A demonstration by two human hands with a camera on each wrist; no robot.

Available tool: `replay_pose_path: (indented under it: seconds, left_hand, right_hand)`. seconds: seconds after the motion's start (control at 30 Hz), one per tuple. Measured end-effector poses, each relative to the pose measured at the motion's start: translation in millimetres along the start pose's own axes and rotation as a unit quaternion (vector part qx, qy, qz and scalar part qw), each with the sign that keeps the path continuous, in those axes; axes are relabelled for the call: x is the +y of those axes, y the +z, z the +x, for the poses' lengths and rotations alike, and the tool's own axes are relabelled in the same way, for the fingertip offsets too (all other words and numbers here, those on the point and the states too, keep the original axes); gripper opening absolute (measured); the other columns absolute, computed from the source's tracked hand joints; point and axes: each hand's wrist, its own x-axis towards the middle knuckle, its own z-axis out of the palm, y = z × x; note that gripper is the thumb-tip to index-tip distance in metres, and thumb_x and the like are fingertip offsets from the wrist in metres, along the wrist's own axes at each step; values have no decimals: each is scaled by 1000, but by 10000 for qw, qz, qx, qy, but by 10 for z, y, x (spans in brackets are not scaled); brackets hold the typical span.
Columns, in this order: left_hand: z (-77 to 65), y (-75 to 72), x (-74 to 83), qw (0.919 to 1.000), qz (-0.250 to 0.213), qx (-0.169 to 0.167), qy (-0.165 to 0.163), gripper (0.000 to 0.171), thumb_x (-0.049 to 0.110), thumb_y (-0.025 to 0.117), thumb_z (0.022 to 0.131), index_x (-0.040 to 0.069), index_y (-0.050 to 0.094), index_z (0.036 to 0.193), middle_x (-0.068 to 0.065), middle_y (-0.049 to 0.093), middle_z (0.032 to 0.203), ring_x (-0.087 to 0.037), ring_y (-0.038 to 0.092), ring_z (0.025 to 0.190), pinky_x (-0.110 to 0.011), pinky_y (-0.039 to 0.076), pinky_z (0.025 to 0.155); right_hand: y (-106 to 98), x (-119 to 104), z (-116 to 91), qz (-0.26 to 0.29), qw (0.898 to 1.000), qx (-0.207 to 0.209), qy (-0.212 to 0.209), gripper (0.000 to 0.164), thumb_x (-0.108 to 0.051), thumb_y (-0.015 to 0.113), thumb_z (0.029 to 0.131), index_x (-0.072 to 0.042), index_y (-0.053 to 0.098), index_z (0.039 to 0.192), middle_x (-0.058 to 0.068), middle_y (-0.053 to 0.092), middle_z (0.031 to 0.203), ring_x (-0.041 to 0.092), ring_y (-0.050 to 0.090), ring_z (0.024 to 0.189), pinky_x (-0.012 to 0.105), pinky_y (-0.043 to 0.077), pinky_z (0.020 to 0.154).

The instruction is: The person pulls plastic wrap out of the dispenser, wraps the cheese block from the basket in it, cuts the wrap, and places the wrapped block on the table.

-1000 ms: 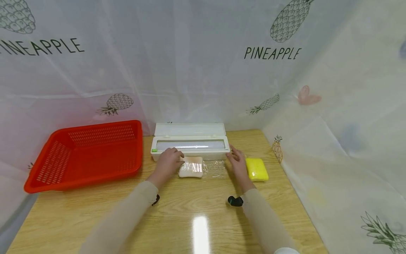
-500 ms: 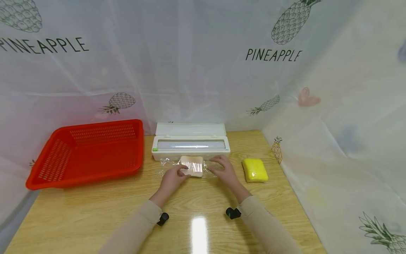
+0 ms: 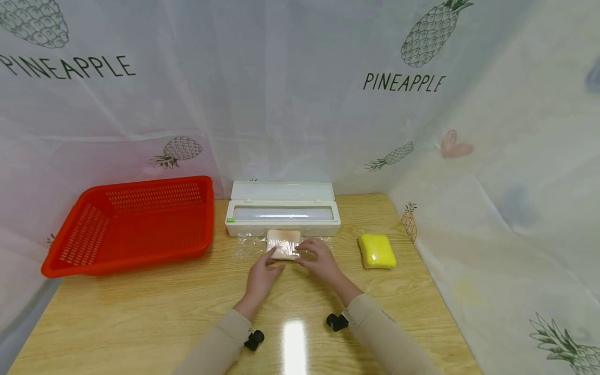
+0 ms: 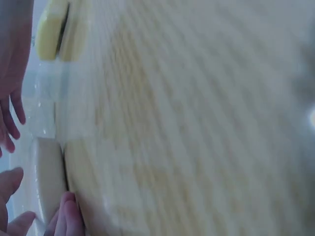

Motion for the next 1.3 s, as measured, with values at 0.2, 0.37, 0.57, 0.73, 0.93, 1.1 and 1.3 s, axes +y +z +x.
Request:
replay_pose_path:
  seconds: [0.2,0.37,0.57,0.73,0.93,1.1,1.3]
  left_hand:
    - [-45,51,-6,9987,-328,377,-37,56,11,75,86,9,55,138,-14,66,111,-26,69,95,-38,56,77]
    - [-44,38,-65,9948,-529,874,4,45,10,75,87,7,63,130,-11,64,105,-23,69,94,-28,57,73]
    - [0,-64,-71,9860,-558,1548,-280,34,18,78,85,8,71,116,-4,65,93,-18,67,84,-25,52,63]
    - [12,-123,-36,9800,-603,1842,-448,31,13,81,82,6,72,111,-5,60,87,-18,59,75,-25,46,58]
    - [-82,-163,-27,9791,-1219,1556,-480,31,0,76,82,1,69,112,-10,56,94,-20,62,80,-20,53,63]
    - [-186,-263,-18,9764,-1681,1290,-409,32,-6,72,82,2,69,113,-12,57,98,-19,63,85,-19,53,68]
    - [-292,-373,-3,9788,-1788,881,-482,32,-7,67,85,2,69,116,-15,57,107,-23,63,94,-20,52,73]
  right_hand:
    - [-23,-83,22,-228,9997,93,55,26,-14,81,81,-9,73,105,2,66,109,24,55,109,46,43,97]
    - [-103,-191,55,-28,9997,76,213,26,-12,79,82,-7,73,107,2,66,110,26,55,108,47,45,94]
    - [-191,-265,100,304,9991,-27,303,27,-9,78,83,-3,71,109,4,66,107,27,55,105,55,45,92]
    - [-214,-308,108,428,9973,-418,425,28,-14,76,86,-3,71,111,0,66,105,23,58,104,51,47,93]
    - [-261,-321,59,537,9950,-531,659,29,-15,75,87,-3,70,113,-1,66,106,24,60,102,47,48,92]
    - [-277,-265,-16,872,9923,-407,785,25,-12,69,91,1,68,113,9,68,108,25,61,99,44,49,91]
    - [-237,-418,-138,1551,9822,-700,799,28,-1,60,95,12,60,120,24,62,119,38,60,105,39,50,92]
